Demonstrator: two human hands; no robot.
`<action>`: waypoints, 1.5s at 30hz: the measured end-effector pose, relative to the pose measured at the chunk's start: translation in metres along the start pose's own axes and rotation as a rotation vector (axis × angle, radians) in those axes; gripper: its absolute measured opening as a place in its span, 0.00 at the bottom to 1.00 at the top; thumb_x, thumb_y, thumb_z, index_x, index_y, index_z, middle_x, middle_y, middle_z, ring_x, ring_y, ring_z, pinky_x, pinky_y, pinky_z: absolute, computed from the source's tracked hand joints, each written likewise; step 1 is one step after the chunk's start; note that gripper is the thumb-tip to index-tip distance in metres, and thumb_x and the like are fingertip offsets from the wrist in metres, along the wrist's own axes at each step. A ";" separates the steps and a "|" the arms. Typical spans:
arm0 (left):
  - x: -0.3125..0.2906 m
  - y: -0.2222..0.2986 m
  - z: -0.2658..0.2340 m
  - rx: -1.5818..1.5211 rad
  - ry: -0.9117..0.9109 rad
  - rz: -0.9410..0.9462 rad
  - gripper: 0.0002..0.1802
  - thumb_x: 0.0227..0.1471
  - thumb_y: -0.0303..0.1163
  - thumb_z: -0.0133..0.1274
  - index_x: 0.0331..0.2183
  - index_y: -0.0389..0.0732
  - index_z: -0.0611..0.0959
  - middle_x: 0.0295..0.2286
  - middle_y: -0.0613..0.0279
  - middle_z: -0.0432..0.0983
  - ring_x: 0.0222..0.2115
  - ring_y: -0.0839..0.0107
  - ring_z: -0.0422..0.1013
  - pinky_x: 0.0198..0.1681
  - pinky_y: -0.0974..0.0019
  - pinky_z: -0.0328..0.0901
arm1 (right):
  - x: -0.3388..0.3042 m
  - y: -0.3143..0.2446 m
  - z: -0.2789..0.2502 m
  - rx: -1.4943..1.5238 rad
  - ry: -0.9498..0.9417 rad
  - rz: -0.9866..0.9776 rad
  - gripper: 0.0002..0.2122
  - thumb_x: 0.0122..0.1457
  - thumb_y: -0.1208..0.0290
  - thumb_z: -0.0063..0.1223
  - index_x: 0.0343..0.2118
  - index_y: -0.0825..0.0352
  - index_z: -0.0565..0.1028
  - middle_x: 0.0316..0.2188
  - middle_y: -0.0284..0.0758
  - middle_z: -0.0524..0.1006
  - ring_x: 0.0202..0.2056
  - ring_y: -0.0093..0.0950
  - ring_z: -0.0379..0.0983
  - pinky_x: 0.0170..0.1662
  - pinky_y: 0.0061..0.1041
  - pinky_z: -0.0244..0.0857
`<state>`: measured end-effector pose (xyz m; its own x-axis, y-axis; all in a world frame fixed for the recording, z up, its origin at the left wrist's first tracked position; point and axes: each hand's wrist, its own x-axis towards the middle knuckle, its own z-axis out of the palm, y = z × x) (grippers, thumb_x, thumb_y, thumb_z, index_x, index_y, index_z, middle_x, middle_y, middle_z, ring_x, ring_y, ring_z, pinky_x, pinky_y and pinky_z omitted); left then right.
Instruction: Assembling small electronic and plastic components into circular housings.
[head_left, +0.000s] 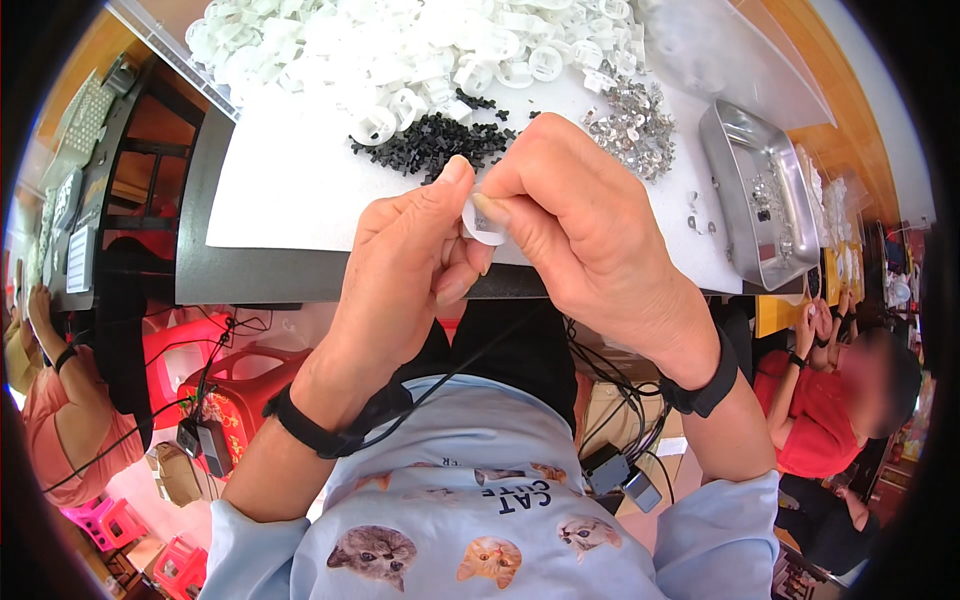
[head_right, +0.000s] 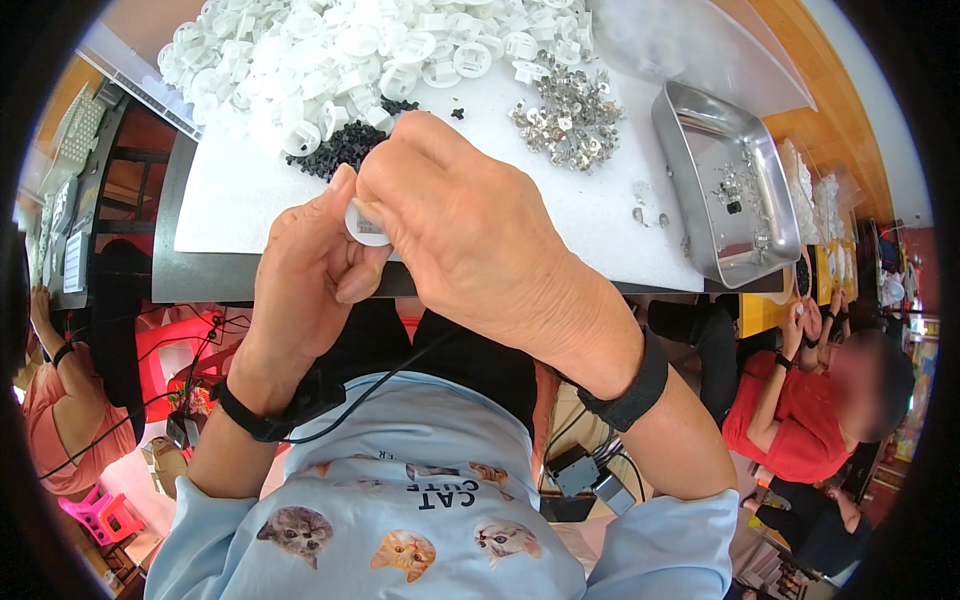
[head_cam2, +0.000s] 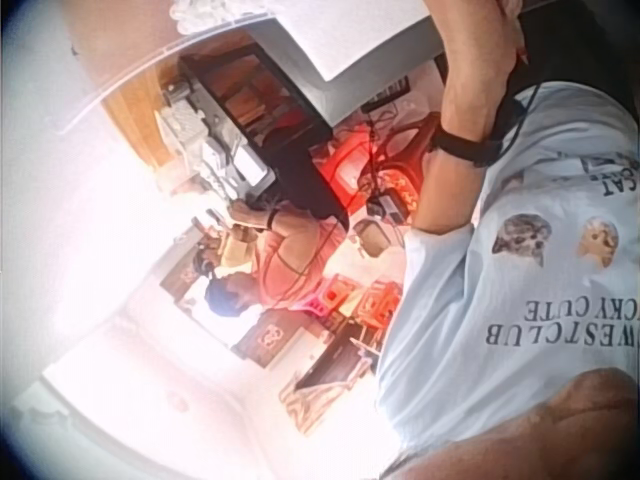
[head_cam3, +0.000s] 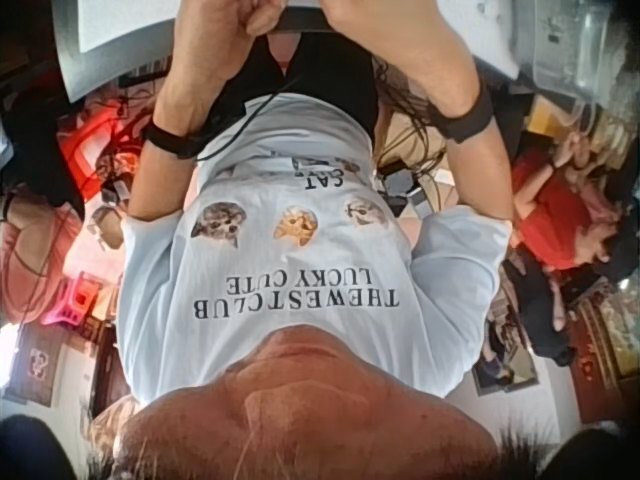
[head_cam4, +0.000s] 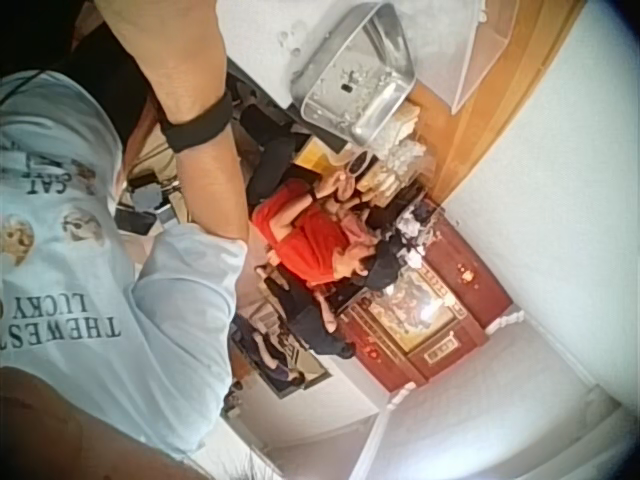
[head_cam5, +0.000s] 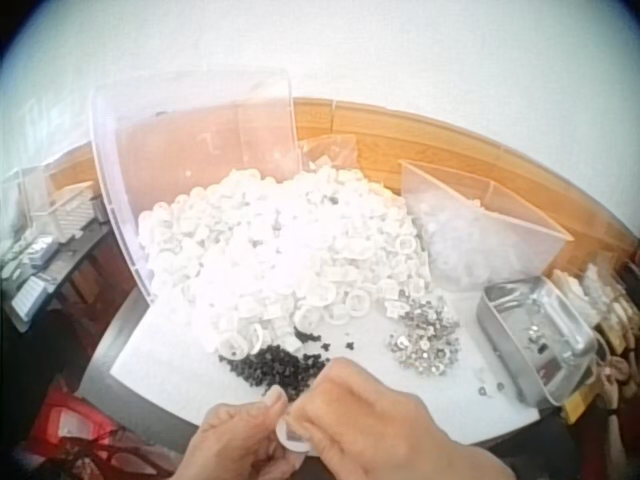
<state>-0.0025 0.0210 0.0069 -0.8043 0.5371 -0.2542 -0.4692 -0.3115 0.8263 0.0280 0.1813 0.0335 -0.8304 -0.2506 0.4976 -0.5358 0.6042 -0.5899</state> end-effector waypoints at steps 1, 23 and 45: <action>0.000 0.000 0.001 0.007 0.022 0.002 0.27 0.60 0.47 0.43 0.19 0.37 0.76 0.12 0.68 0.64 0.10 0.84 0.52 0.11 0.76 0.45 | 0.000 0.000 0.000 -0.028 -0.031 0.010 0.04 0.52 0.79 0.50 0.27 0.67 0.66 0.28 0.38 0.67 0.27 0.38 0.67 0.28 0.30 0.64; -0.004 -0.008 -0.008 0.051 -0.141 0.119 0.22 0.63 0.40 0.38 0.41 0.30 0.76 0.23 0.60 0.72 0.17 0.81 0.61 0.20 0.76 0.56 | -0.006 -0.012 -0.026 0.458 -0.220 0.775 0.12 0.57 0.66 0.56 0.25 0.71 0.70 0.16 0.25 0.65 0.18 0.13 0.57 0.19 0.15 0.50; -0.006 -0.005 -0.007 0.112 -0.180 0.093 0.20 0.56 0.28 0.38 0.46 0.24 0.72 0.29 0.50 0.77 0.28 0.66 0.76 0.33 0.68 0.73 | -0.021 -0.003 -0.006 0.557 -0.056 0.716 0.08 0.57 0.73 0.53 0.23 0.69 0.71 0.15 0.22 0.65 0.19 0.10 0.55 0.20 0.14 0.49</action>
<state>0.0026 0.0142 0.0007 -0.7592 0.6447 -0.0891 -0.3449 -0.2824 0.8952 0.0475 0.1893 0.0286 -0.9917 -0.0010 -0.1288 0.1265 0.1797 -0.9756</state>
